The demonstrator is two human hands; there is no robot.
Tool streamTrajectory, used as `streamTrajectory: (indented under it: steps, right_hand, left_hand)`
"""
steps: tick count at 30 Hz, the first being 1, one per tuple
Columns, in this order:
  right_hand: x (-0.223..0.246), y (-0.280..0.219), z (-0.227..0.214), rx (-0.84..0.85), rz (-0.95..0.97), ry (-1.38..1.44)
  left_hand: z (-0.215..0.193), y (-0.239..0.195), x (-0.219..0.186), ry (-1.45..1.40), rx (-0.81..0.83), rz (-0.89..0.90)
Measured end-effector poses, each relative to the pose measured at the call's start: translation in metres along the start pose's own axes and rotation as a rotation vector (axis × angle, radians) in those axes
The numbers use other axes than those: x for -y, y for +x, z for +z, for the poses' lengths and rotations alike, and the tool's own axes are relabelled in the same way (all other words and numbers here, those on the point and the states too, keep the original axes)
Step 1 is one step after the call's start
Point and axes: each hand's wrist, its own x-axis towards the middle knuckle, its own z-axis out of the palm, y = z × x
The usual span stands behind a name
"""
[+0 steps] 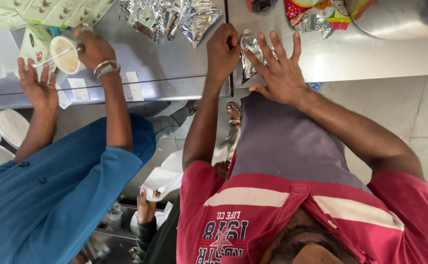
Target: The person scoops a thick beige paste from a large metal pot into small aluminum foil packets, folds them, and seals them with a handheld heat sealer. The process is repeated multiple times while other people stand nearby.
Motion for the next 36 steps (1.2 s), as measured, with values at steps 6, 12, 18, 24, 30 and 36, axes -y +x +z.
streamTrajectory:
  steps: [6, 12, 18, 24, 30, 36]
  right_hand:
    - [-0.001, -0.004, 0.011, -0.031, -0.094, -0.113]
    - [-0.019, -0.073, 0.002, -0.183, 0.233, -0.120]
    - [-0.042, -0.134, -0.056, -0.781, 0.761, -0.534]
    - [-0.059, -0.129, -0.090, -0.714, 0.926, -0.695]
    - [-0.076, -0.135, -0.094, -0.682, 0.903, -0.892]
    - [-0.070, -0.162, -0.081, -0.714, 0.883, -0.939]
  left_hand:
    - [0.000, 0.000, 0.004, -0.018, -0.012, 0.004]
    - [0.001, -0.001, 0.014, 0.000, -0.007, 0.016]
    - [-0.003, 0.003, 0.003, 0.022, 0.038, -0.038]
    - [-0.004, 0.005, -0.003, -0.036, 0.089, -0.127]
    - [-0.006, 0.007, -0.001, 0.029, 0.098, -0.121]
    - [-0.004, 0.010, 0.000, -0.016, 0.102, -0.104]
